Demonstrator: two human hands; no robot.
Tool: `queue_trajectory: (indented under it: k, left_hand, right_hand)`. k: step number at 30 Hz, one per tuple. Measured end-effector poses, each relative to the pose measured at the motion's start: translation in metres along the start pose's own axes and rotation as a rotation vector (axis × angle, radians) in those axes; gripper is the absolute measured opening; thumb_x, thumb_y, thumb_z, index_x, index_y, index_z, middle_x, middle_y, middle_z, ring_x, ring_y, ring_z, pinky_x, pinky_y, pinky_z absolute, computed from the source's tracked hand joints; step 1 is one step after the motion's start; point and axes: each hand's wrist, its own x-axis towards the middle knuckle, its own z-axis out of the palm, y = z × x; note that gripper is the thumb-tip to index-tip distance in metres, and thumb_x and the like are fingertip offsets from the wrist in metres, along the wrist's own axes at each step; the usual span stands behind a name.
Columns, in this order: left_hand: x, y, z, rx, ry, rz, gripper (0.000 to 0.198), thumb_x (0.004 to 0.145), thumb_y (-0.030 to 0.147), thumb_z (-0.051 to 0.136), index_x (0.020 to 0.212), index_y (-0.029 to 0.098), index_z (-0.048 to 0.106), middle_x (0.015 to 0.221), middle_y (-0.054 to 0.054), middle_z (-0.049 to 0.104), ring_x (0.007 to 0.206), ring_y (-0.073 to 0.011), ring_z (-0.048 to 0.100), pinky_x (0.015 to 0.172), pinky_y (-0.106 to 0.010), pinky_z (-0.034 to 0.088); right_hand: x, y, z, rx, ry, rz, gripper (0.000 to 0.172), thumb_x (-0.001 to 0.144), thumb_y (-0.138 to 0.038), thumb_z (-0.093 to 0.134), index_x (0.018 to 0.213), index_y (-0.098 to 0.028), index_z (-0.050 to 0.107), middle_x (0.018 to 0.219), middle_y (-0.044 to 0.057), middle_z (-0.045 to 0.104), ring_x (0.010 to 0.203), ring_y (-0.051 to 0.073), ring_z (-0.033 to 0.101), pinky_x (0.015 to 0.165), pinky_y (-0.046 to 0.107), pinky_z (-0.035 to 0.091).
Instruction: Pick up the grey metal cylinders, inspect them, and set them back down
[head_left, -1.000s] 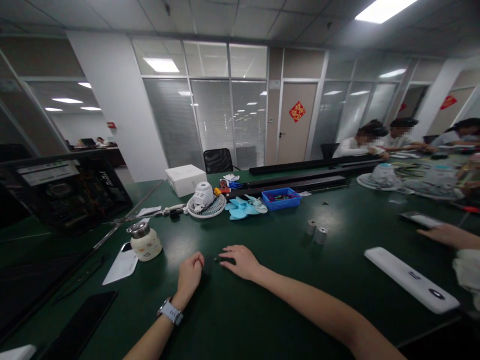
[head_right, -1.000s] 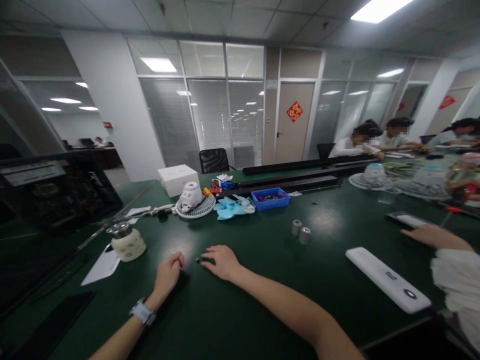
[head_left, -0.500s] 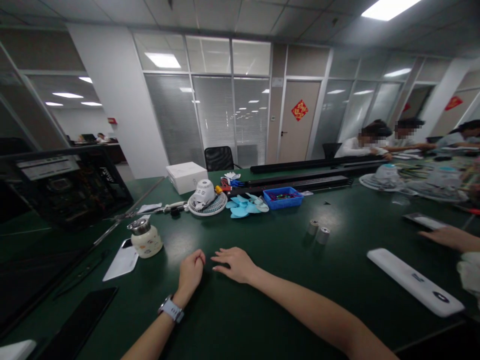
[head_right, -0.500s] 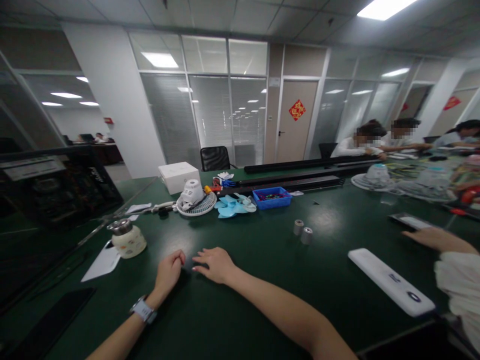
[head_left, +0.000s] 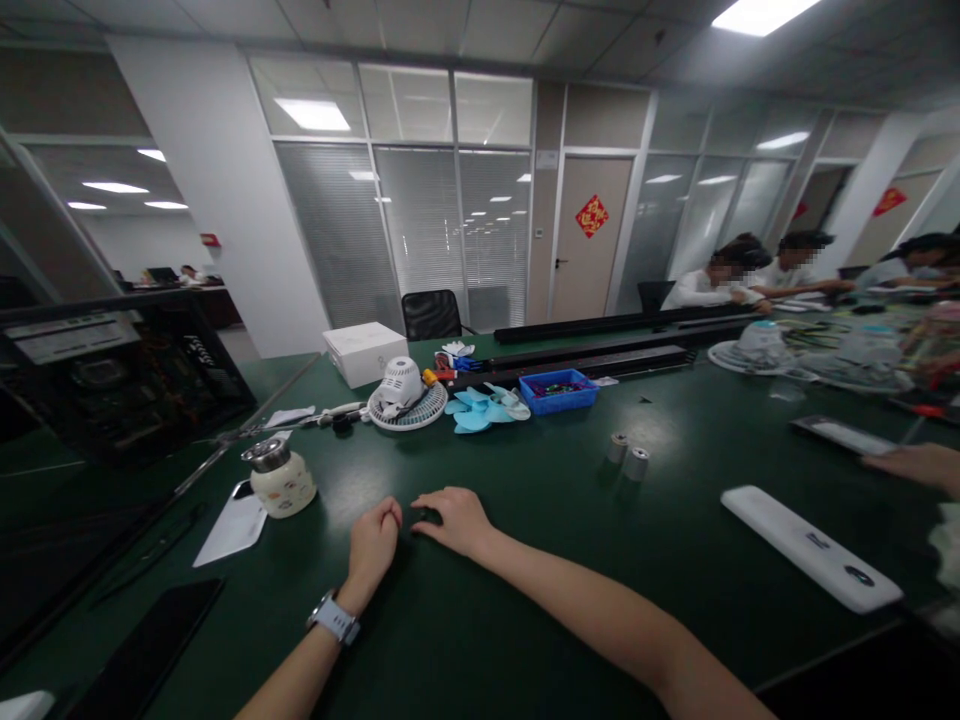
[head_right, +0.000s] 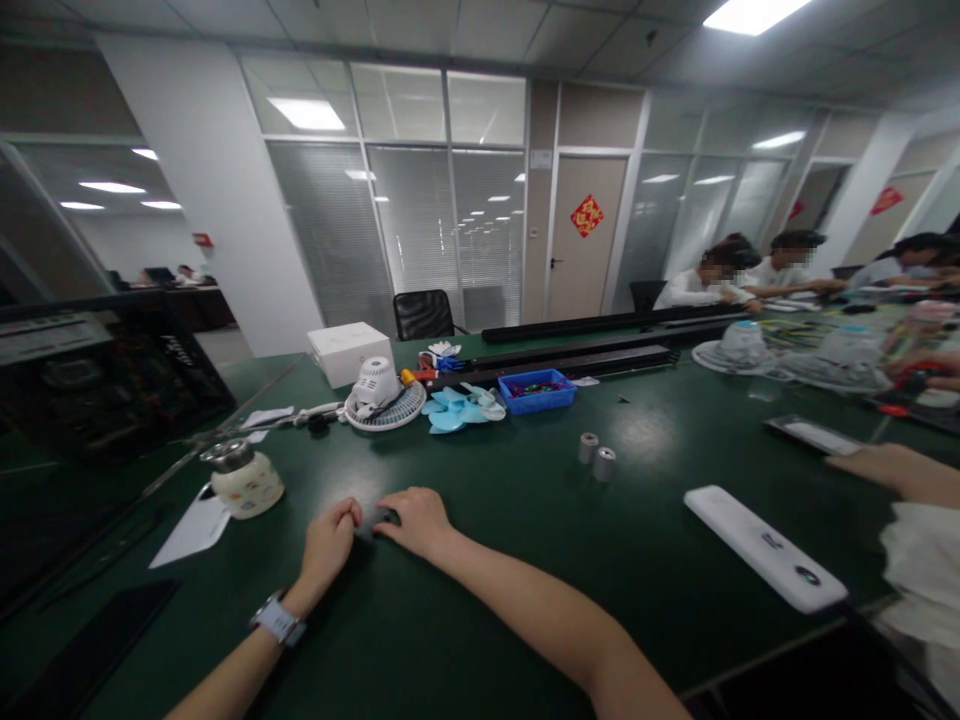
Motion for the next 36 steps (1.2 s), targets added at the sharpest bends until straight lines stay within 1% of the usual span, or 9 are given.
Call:
queue_trajectory:
  k: [3,8,15,18,20,25,28,32,36]
  left_hand:
    - [0.000,0.002,-0.001,0.007,0.000,-0.005,0.021,0.071,0.019,0.034,0.056,0.021,0.048,0.048,0.002,0.048,0.052,-0.0156,0.047,0.054,-0.024,0.031]
    - [-0.001,-0.001,-0.001,0.018,-0.008,0.003,0.021,0.072,0.020,0.034,0.057,0.021,0.049,0.048,0.002,0.048,0.052,-0.0158,0.048,0.054,-0.024,0.031]
    - [-0.001,-0.001,-0.003,0.041,-0.019,0.009,0.022,0.073,0.022,0.034,0.058,0.021,0.050,0.048,0.002,0.049,0.052,-0.0161,0.049,0.054,-0.024,0.031]
    - [-0.001,0.001,-0.004,0.051,-0.037,0.001,0.022,0.072,0.021,0.033,0.058,0.021,0.050,0.048,0.002,0.050,0.052,-0.0163,0.050,0.054,-0.024,0.032]
    - [-0.001,0.000,-0.004,0.054,-0.039,-0.002,0.021,0.072,0.021,0.033,0.058,0.021,0.050,0.048,0.002,0.050,0.052,-0.0165,0.051,0.054,-0.024,0.033]
    - [0.002,-0.004,-0.002,0.065,-0.040,-0.003,0.021,0.073,0.022,0.034,0.060,0.022,0.051,0.048,0.002,0.051,0.052,-0.0168,0.051,0.054,-0.024,0.033]
    - [0.003,-0.005,-0.002,0.062,-0.044,-0.020,0.021,0.072,0.022,0.035,0.059,0.022,0.051,0.049,0.002,0.052,0.052,-0.0167,0.052,0.054,-0.024,0.033]
    - [0.002,-0.003,-0.003,0.054,-0.037,-0.008,0.022,0.072,0.022,0.035,0.057,0.021,0.051,0.048,0.002,0.051,0.052,-0.0163,0.051,0.054,-0.024,0.033]
    - [0.001,-0.001,-0.003,0.069,-0.031,-0.025,0.022,0.072,0.022,0.034,0.057,0.021,0.050,0.047,0.002,0.050,0.051,-0.0161,0.051,0.054,-0.024,0.033]
  right_hand:
    - [0.008,0.000,0.007,-0.067,-0.060,-0.045,0.025,0.087,-0.041,0.058,0.106,-0.032,0.071,0.108,-0.003,0.072,0.091,0.018,0.063,0.085,0.031,0.046]
    - [0.011,0.001,0.010,-0.077,-0.085,-0.036,0.023,0.090,-0.037,0.055,0.104,-0.032,0.073,0.101,-0.004,0.074,0.089,0.016,0.063,0.082,0.028,0.047]
    - [-0.002,0.002,-0.010,0.085,-0.107,-0.002,0.027,0.089,-0.017,0.055,0.105,-0.030,0.073,0.103,-0.004,0.073,0.097,0.013,0.066,0.089,0.024,0.048]
    - [-0.021,0.014,-0.041,0.204,-0.053,0.053,0.025,0.088,-0.016,0.055,0.100,-0.028,0.074,0.103,-0.003,0.073,0.098,0.012,0.067,0.090,0.025,0.049]
    - [-0.038,0.030,-0.077,0.254,0.040,0.081,0.023,0.087,-0.018,0.055,0.097,-0.026,0.074,0.105,-0.002,0.073,0.098,0.013,0.067,0.091,0.029,0.050]
    - [-0.096,0.097,-0.198,0.046,0.560,0.229,0.017,0.084,-0.031,0.059,0.091,-0.023,0.072,0.100,0.004,0.072,0.093,0.018,0.068,0.090,0.036,0.051]
    - [-0.131,0.142,-0.248,-0.123,0.745,0.371,0.021,0.081,-0.036,0.062,0.090,-0.019,0.067,0.093,0.007,0.072,0.081,0.019,0.069,0.081,0.036,0.053]
    - [-0.155,0.178,-0.257,-0.149,0.590,0.489,0.016,0.077,-0.032,0.063,0.086,-0.019,0.061,0.083,0.004,0.071,0.075,0.019,0.070,0.072,0.032,0.053]
    - [-0.152,0.182,-0.241,-0.119,0.380,0.487,0.010,0.075,-0.022,0.060,0.086,-0.021,0.060,0.082,0.001,0.071,0.075,0.017,0.070,0.070,0.029,0.053]
